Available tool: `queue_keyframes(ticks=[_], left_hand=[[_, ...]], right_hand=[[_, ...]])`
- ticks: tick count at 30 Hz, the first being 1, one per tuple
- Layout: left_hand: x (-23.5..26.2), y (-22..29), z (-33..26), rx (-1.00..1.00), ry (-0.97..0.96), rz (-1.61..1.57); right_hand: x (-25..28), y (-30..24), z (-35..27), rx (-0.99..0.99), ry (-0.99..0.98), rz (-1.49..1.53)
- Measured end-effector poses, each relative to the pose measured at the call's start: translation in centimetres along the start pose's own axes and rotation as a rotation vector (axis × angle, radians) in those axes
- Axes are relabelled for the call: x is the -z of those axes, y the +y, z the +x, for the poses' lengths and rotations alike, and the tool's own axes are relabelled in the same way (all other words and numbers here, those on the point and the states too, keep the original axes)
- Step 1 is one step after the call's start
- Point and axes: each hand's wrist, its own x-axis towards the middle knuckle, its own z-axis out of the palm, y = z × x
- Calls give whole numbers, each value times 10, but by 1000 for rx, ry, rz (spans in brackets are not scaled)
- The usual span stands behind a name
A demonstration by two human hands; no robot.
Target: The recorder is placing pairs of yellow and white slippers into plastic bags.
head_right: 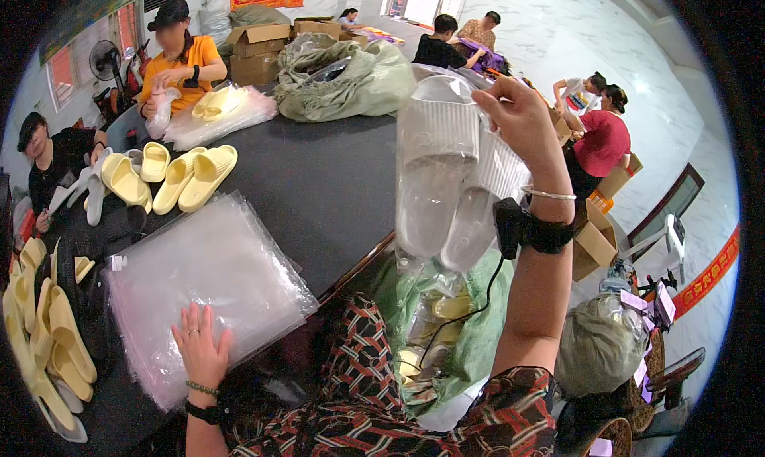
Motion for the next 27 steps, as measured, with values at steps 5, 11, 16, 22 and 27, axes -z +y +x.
queue_keyframes(ticks=[5,11,16,22,27], left_hand=[[1,-2,2,9,17,14],[0,-2,0,-39,67,26],[0,1,-3,-15,77,38],[2,5,-2,15,79,31],[1,4,3,-2,86,24]], right_hand=[[-30,-22,4,-2,-2,63],[-101,-57,3,414,-297,360],[-203,-98,-8,704,-294,404],[-262,-86,-62,555,-451,288],[-243,-44,-115,338,-711,166]])
